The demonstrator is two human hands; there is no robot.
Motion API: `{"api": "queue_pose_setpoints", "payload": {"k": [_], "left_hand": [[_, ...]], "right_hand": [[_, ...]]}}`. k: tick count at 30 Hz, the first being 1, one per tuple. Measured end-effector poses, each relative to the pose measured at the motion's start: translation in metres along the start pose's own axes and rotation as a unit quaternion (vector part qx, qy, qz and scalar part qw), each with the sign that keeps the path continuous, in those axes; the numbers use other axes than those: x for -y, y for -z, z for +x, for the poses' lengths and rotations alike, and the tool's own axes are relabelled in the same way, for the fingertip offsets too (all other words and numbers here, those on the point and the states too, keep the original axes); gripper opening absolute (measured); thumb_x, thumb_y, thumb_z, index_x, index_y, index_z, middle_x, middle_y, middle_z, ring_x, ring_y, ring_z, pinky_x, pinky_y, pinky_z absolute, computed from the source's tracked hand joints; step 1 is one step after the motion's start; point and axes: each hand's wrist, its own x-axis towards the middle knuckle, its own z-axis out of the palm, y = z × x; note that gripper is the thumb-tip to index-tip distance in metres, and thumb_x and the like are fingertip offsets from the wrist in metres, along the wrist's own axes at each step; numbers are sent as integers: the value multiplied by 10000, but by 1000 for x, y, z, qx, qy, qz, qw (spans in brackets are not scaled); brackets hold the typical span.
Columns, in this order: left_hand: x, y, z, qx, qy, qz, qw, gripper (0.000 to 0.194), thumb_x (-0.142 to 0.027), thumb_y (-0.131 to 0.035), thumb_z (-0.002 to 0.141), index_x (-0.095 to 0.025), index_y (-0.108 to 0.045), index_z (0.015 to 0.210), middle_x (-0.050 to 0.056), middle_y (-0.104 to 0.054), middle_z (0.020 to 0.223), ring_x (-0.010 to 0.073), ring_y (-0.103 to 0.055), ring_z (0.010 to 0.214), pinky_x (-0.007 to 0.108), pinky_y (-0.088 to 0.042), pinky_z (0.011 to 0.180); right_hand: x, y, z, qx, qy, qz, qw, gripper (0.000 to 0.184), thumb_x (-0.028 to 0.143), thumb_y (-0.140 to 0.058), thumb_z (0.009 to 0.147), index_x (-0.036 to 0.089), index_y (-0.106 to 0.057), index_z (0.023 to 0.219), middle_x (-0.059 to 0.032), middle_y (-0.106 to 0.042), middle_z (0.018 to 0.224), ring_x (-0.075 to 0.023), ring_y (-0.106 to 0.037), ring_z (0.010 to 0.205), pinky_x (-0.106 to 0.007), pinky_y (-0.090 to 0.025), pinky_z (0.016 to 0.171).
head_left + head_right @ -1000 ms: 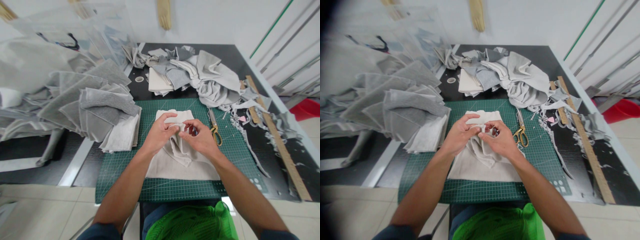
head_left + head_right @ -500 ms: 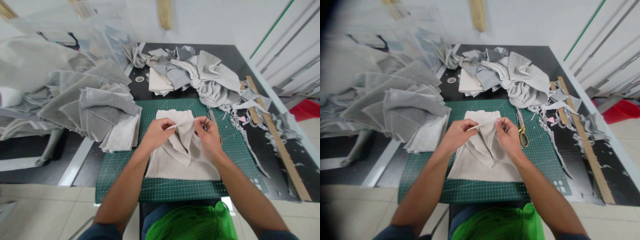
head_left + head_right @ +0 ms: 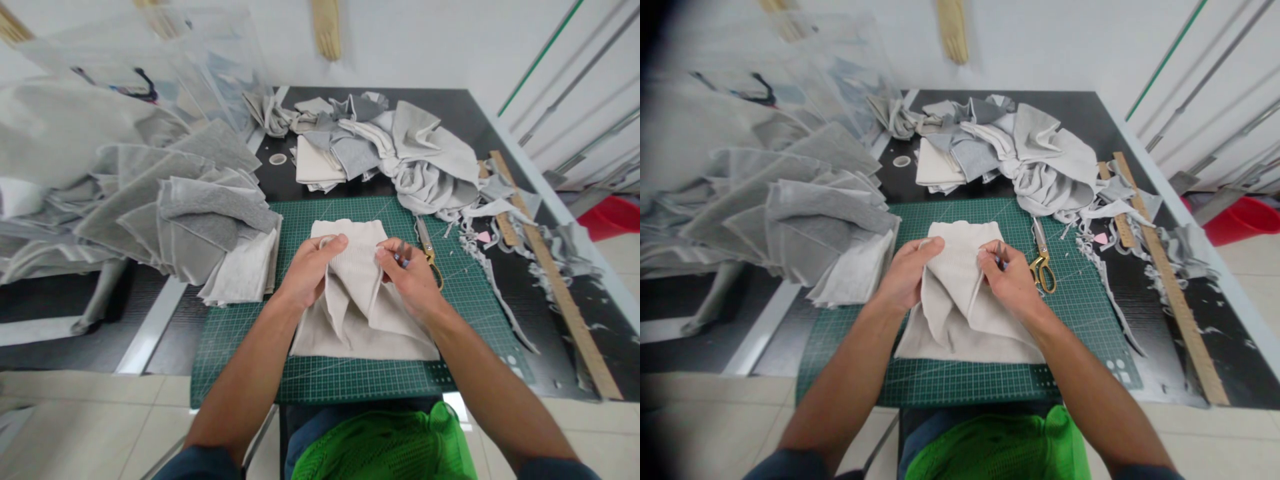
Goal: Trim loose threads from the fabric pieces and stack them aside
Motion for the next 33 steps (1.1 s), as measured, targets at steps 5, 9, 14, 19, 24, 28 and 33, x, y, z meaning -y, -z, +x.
{"api": "queue_pose_setpoints", "payload": {"k": [5, 9, 14, 19, 24, 28, 33], "left_hand": [[-3, 0, -3, 49, -14, -2, 999, 392, -258, -938, 581, -170, -625, 800, -31, -630, 674, 111, -570, 569, 241, -491, 586], [-2, 1, 0, 58, -40, 8, 997, 405, -254, -910, 640, -202, -647, 942, -23, -672, 786, 110, -594, 624, 215, -476, 577], [0, 1, 1, 62, -48, 27, 997, 445, -237, -868, 675, -207, -685, 1080, 27, -720, 923, 147, -653, 731, 248, -523, 638], [4, 0, 1, 48, -59, 59, 995, 428, -230, -856, 682, -216, -694, 1078, 14, -708, 842, 150, -647, 688, 260, -522, 621], [6, -2, 0, 60, -62, 67, 994, 409, -216, -851, 692, -215, -708, 1076, 8, -704, 834, 138, -637, 684, 244, -502, 619], [4, -3, -2, 60, -47, 34, 997, 387, -213, -825, 712, -222, -711, 1082, 11, -713, 867, 141, -646, 701, 243, -493, 629], [2, -2, -2, 48, -49, 27, 997, 383, -223, -812, 714, -234, -710, 1082, -5, -691, 815, 147, -640, 692, 255, -495, 648]], "right_hand": [[0, -1, 3, -21, -16, -33, 999, 277, 487, -661, 929, 213, -619, 916, 33, -562, 677, -123, -471, 581, -272, -398, 551], [-1, 4, 5, -107, 93, -150, 978, 378, 435, -643, 939, 222, -549, 1238, -41, -697, 959, -173, -609, 762, -333, -511, 702], [6, 11, 3, -110, 295, -294, 903, 329, 307, -547, 1001, 232, -597, 1318, -130, -664, 1239, -270, -634, 1139, -476, -543, 967], [9, 4, -1, -101, 392, -313, 859, 371, 217, -643, 957, 256, -661, 1325, -119, -664, 1201, -260, -659, 1066, -453, -582, 901], [-1, 0, 0, -81, 398, -340, 848, 387, 195, -652, 960, 265, -670, 1340, -118, -665, 1202, -257, -655, 1040, -442, -590, 844], [-4, 2, 1, -93, 382, -352, 849, 361, 203, -651, 965, 269, -687, 1319, -108, -670, 1168, -240, -647, 988, -440, -587, 844], [-1, 4, 1, -91, 355, -349, 863, 348, 217, -632, 976, 293, -700, 1309, -99, -674, 1153, -236, -643, 977, -437, -577, 846]]}}
